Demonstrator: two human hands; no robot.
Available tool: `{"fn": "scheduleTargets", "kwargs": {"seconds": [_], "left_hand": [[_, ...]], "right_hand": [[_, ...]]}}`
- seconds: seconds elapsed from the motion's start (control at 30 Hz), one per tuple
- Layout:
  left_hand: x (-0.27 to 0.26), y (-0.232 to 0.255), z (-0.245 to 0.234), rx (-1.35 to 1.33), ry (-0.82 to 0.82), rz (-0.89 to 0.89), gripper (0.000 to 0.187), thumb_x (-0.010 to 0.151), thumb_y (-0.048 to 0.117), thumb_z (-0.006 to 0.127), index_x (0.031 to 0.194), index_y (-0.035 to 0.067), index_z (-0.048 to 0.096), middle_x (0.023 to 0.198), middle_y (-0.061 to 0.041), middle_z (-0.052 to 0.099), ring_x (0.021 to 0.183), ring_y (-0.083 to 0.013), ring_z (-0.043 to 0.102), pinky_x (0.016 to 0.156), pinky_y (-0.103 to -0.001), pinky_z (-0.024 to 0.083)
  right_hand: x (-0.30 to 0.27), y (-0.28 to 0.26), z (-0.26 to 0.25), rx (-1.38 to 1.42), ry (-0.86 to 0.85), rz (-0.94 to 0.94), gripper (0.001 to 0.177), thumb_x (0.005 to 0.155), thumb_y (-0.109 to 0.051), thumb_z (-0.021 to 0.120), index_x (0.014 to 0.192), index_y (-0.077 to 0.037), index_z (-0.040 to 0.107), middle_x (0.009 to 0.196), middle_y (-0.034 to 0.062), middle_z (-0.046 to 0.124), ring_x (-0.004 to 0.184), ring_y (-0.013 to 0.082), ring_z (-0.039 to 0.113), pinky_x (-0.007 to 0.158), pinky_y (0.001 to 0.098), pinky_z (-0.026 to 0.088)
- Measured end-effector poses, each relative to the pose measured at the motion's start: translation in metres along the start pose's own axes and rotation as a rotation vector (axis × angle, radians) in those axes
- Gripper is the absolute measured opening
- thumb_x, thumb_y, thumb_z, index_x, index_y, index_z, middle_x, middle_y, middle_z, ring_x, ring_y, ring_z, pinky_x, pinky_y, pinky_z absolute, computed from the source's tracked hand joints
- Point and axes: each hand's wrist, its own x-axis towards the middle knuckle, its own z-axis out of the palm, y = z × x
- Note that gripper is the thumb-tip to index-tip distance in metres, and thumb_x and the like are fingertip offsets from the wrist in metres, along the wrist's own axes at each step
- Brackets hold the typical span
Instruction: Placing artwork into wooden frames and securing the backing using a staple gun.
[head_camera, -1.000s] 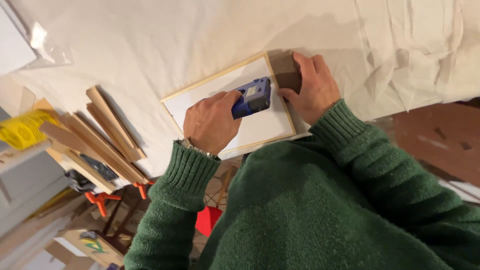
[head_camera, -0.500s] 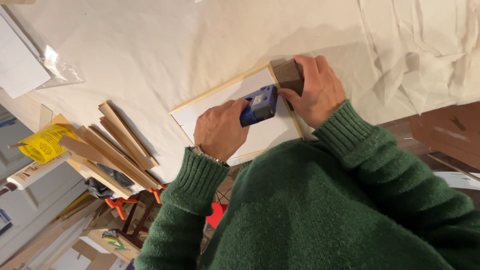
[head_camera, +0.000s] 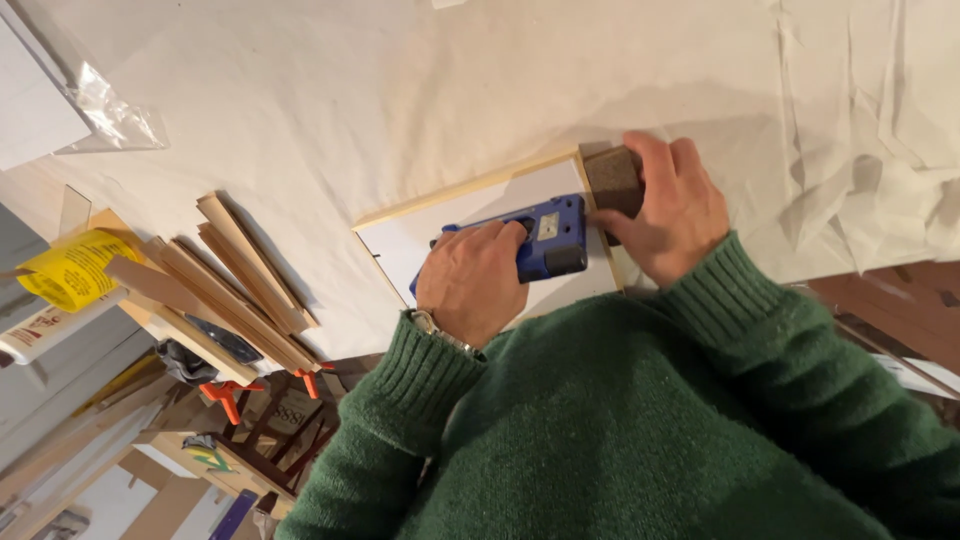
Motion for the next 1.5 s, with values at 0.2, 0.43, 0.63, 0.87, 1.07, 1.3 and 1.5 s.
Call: {"fn": "scheduleTargets", "kwargs": {"seconds": [0.2,0.43,0.63,0.87,1.07,1.3,1.5], "left_hand": [[0.0,0.001,-0.003,-0.012,0.002,0.025,0.018,0.082,0.013,0.066,0.097,0.006,0.07,0.087,-0.01,0.071,0.087,-0.0301,0.07,0.082,-0.045,0.053],[-0.001,0.002,-0.003,-0.004,0.027,0.045,0.017,0.08,0.012,0.067,0.096,0.006,0.07,0.086,-0.009,0.071,0.084,-0.029,0.07,0.081,-0.044,0.054],[0.003,-0.001,0.002,0.012,-0.041,0.028,0.018,0.081,0.014,0.068,0.097,0.004,0.069,0.084,-0.01,0.071,0.079,-0.0279,0.071,0.08,-0.044,0.054],[0.001,0.001,0.0,-0.033,0.03,0.037,0.016,0.08,0.012,0.069,0.095,0.007,0.07,0.087,-0.009,0.071,0.084,-0.0289,0.071,0.082,-0.043,0.054],[0.001,0.003,-0.004,-0.042,0.024,0.031,0.021,0.077,0.015,0.07,0.097,0.006,0.071,0.087,-0.009,0.071,0.084,-0.029,0.07,0.082,-0.043,0.054],[0.0,0.002,-0.005,-0.038,0.036,0.035,0.022,0.077,0.013,0.07,0.098,0.007,0.071,0.087,-0.009,0.071,0.085,-0.0291,0.07,0.082,-0.043,0.053],[0.001,0.002,-0.003,-0.038,0.031,0.035,0.023,0.076,0.013,0.071,0.098,0.006,0.071,0.087,-0.009,0.07,0.083,-0.0292,0.07,0.081,-0.043,0.053]], "right_hand": [[0.001,0.004,-0.005,-0.02,0.001,-0.019,0.078,0.073,-0.026,0.091,0.139,-0.008,0.053,0.107,0.015,0.058,0.086,0.0314,0.065,0.072,0.044,0.055],[0.006,0.004,-0.007,-0.039,-0.009,-0.04,0.07,0.08,-0.032,0.091,0.135,-0.007,0.055,0.1,0.0124,0.06,0.078,0.0276,0.065,0.066,0.0413,0.054],[0.012,0.003,-0.005,-0.094,-0.005,-0.053,0.071,0.077,-0.035,0.091,0.13,-0.006,0.055,0.1,0.0114,0.06,0.079,0.0274,0.065,0.064,0.0412,0.054],[0.014,0.003,-0.004,-0.084,0.001,-0.063,0.07,0.078,-0.036,0.091,0.129,-0.007,0.055,0.1,0.0119,0.06,0.079,0.0291,0.065,0.065,0.0423,0.054],[0.011,0.001,-0.006,-0.101,0.004,-0.086,0.063,0.081,-0.035,0.089,0.13,-0.01,0.06,0.105,0.0142,0.06,0.082,0.0329,0.065,0.068,0.044,0.055],[0.015,0.004,-0.022,-0.05,-0.123,-0.12,0.072,0.079,-0.043,0.084,0.14,-0.013,0.061,0.109,0.0139,0.061,0.083,0.0307,0.068,0.07,0.0424,0.057],[0.017,0.006,-0.024,-0.085,-0.162,-0.126,0.081,0.074,-0.056,0.082,0.14,-0.012,0.061,0.111,0.0162,0.061,0.084,0.0314,0.068,0.072,0.0429,0.058]]}}
